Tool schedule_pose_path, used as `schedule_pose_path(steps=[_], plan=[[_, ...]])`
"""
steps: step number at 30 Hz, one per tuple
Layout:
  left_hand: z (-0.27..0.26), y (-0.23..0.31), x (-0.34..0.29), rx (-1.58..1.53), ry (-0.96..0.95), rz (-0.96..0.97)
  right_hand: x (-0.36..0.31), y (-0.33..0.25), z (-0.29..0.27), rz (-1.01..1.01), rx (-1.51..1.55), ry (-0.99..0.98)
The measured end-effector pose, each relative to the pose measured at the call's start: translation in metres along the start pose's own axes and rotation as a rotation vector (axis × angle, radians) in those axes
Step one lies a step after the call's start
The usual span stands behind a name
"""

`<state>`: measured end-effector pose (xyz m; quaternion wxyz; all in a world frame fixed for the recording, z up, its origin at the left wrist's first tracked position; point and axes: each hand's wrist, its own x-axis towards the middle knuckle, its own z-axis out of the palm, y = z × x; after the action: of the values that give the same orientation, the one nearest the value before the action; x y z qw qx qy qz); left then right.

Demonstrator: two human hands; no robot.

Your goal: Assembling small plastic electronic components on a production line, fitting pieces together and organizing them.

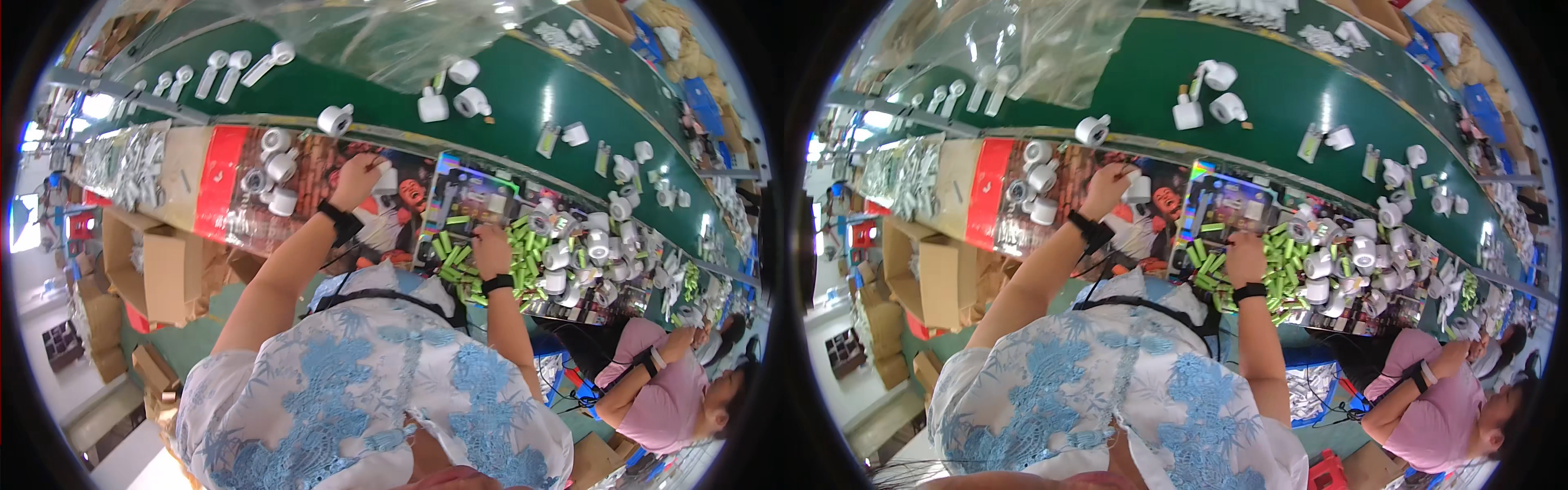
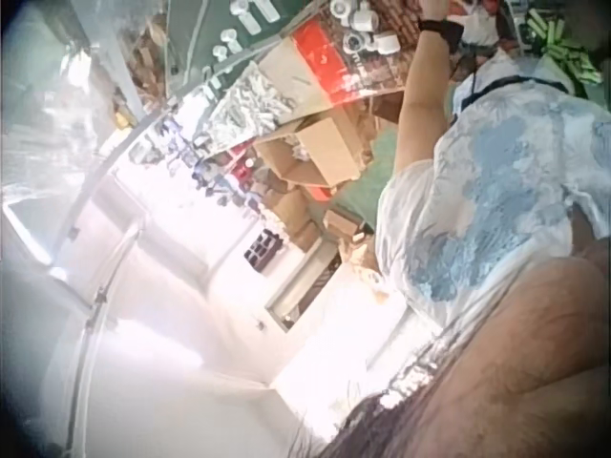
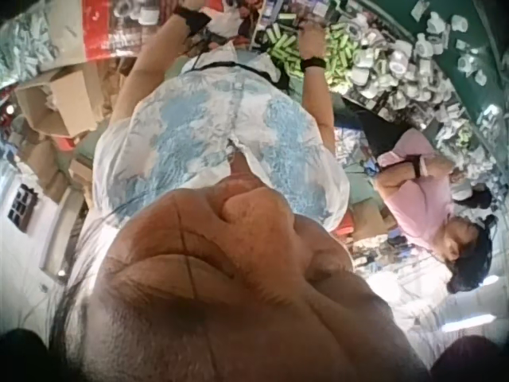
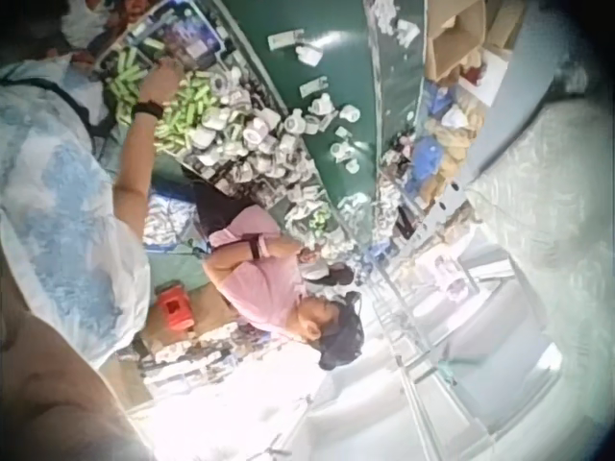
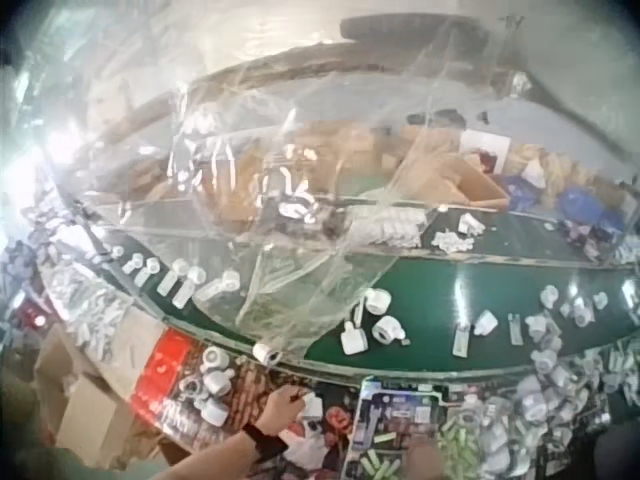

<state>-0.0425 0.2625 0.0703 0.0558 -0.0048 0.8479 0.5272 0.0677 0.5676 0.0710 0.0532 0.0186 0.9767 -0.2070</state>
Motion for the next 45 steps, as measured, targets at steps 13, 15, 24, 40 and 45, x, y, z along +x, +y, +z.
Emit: schedule_pose_path(steps=[13, 15, 24, 40, 45], plan=[[0.012, 0.008, -0.050, -0.060, -0.108, 0.169, 0.000, 0.015, 0.020, -0.221, -0.296, 0.055], [0.010, 0.007, -0.052, -0.266, -0.167, 0.119, 0.004, 0.014, 0.007, -0.118, -0.052, -0.064], [0.002, 0.029, -0.052, -0.153, -0.125, -0.010, 0.010, 0.023, 0.025, 0.253, 1.383, -0.501], [0.016, 0.011, -0.051, -0.318, -0.117, -0.050, 0.004, 0.011, 0.025, -0.081, 1.033, -0.125], [0.012, 0.032, -0.050, -0.386, -0.138, -0.024, 0.004, -0.003, 0.005, -0.044, 0.971, -0.103]])
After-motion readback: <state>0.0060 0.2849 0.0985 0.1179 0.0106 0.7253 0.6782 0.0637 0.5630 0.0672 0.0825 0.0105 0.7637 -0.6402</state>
